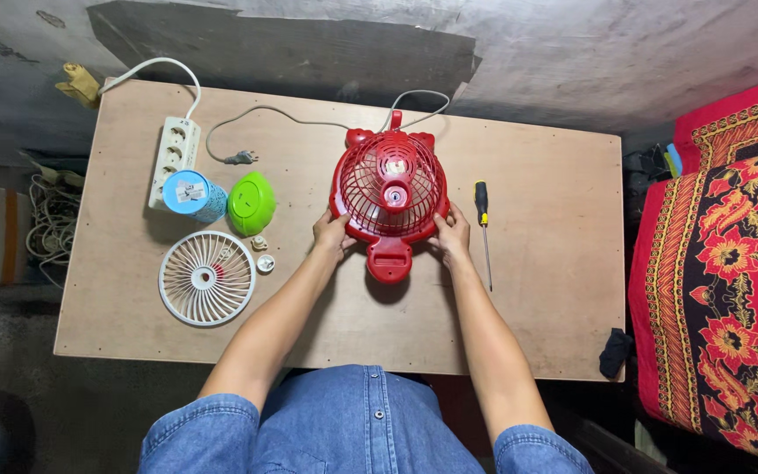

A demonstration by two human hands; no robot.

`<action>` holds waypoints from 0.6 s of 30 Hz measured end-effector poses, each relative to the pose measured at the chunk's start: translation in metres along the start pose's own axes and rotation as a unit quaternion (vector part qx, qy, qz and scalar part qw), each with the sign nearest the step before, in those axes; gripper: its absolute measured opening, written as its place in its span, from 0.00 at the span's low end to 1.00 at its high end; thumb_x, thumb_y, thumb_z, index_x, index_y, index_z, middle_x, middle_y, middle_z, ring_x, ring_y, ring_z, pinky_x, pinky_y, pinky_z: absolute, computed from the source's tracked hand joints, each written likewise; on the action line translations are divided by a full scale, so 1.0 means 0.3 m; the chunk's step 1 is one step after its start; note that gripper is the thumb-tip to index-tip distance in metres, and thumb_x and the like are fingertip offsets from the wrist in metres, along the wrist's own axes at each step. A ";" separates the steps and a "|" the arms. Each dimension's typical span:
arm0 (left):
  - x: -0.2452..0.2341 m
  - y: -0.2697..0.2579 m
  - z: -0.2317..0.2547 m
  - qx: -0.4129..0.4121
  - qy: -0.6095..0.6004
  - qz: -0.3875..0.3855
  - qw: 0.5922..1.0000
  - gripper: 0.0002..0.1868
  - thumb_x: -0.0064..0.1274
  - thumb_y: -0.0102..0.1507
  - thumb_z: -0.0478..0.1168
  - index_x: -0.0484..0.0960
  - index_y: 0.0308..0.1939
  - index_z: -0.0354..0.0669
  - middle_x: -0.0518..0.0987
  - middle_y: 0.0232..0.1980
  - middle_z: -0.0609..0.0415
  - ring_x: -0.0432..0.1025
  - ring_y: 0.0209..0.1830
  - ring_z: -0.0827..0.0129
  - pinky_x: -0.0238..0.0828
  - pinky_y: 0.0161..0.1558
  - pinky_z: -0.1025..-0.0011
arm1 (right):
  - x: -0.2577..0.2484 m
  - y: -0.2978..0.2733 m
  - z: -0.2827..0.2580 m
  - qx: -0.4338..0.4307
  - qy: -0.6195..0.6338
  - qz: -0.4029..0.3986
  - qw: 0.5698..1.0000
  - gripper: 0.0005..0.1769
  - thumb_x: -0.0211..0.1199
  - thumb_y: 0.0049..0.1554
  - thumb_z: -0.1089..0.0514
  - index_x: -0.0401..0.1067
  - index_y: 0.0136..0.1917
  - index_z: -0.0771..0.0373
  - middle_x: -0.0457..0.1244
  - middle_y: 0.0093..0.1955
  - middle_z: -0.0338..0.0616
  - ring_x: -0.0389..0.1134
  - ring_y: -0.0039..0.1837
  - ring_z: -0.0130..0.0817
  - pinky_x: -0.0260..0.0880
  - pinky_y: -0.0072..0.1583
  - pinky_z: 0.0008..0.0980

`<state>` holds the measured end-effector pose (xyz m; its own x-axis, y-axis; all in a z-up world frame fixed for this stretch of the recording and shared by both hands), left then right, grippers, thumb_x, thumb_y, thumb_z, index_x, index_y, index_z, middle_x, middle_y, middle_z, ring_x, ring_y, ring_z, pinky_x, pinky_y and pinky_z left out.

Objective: The person reassembles a red Mario-themed electric fan on a wooden table. They place the fan blades into the red cage, attach the front grille, and use a screwdriver to tighten screws on the base and front of the fan.

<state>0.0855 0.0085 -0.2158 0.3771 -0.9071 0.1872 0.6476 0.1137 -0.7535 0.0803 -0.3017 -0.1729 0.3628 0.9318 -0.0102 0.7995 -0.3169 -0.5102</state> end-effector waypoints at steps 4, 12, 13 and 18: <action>0.006 0.032 0.012 0.028 -0.011 0.023 0.999 0.24 0.52 0.67 0.35 0.74 0.68 0.47 0.84 0.46 0.49 0.78 0.35 0.66 0.75 0.30 0.66 | 0.011 0.033 -0.021 -0.035 -0.025 0.017 0.999 0.33 0.59 0.62 0.62 0.55 0.79 0.58 0.69 0.60 0.43 0.74 0.50 0.29 0.78 0.40 0.31; 0.003 0.019 0.037 0.044 0.083 0.085 0.992 0.24 0.53 0.66 0.37 0.76 0.68 0.46 0.83 0.51 0.52 0.79 0.44 0.61 0.71 0.40 0.59 | -0.006 0.040 -0.055 -0.098 -0.140 0.033 0.985 0.32 0.63 0.60 0.58 0.60 0.76 0.62 0.71 0.57 0.45 0.74 0.47 0.30 0.76 0.38 0.30; 0.003 0.004 0.065 0.098 0.123 0.098 0.983 0.25 0.54 0.65 0.37 0.76 0.67 0.45 0.84 0.53 0.51 0.79 0.48 0.59 0.72 0.46 0.60 | -0.017 0.032 -0.070 -0.109 -0.154 0.044 0.981 0.32 0.64 0.59 0.57 0.61 0.74 0.63 0.71 0.56 0.45 0.74 0.47 0.31 0.76 0.39 0.32; 0.027 -0.097 0.129 0.300 0.234 0.126 0.916 0.28 0.56 0.62 0.38 0.72 0.67 0.41 0.82 0.61 0.41 0.77 0.61 0.48 0.72 0.62 0.62 | -0.104 -0.082 -0.298 -0.358 -0.376 0.162 0.839 0.21 0.69 0.60 0.56 0.73 0.65 0.62 0.68 0.58 0.54 0.70 0.57 0.49 0.71 0.60 0.45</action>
<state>0.0953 0.0137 -0.1681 0.3306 -0.8799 -0.3413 0.8791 0.4187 -0.2278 0.0920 -0.3388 -0.0831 0.4278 0.5390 -0.7256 0.8974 -0.3493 0.2697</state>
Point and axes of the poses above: each hand's wrist, its own y-axis towards the middle knuckle, its own x-axis out of the palm, z = x × y, the point moved 9 cm from there along y, towards the middle knuckle
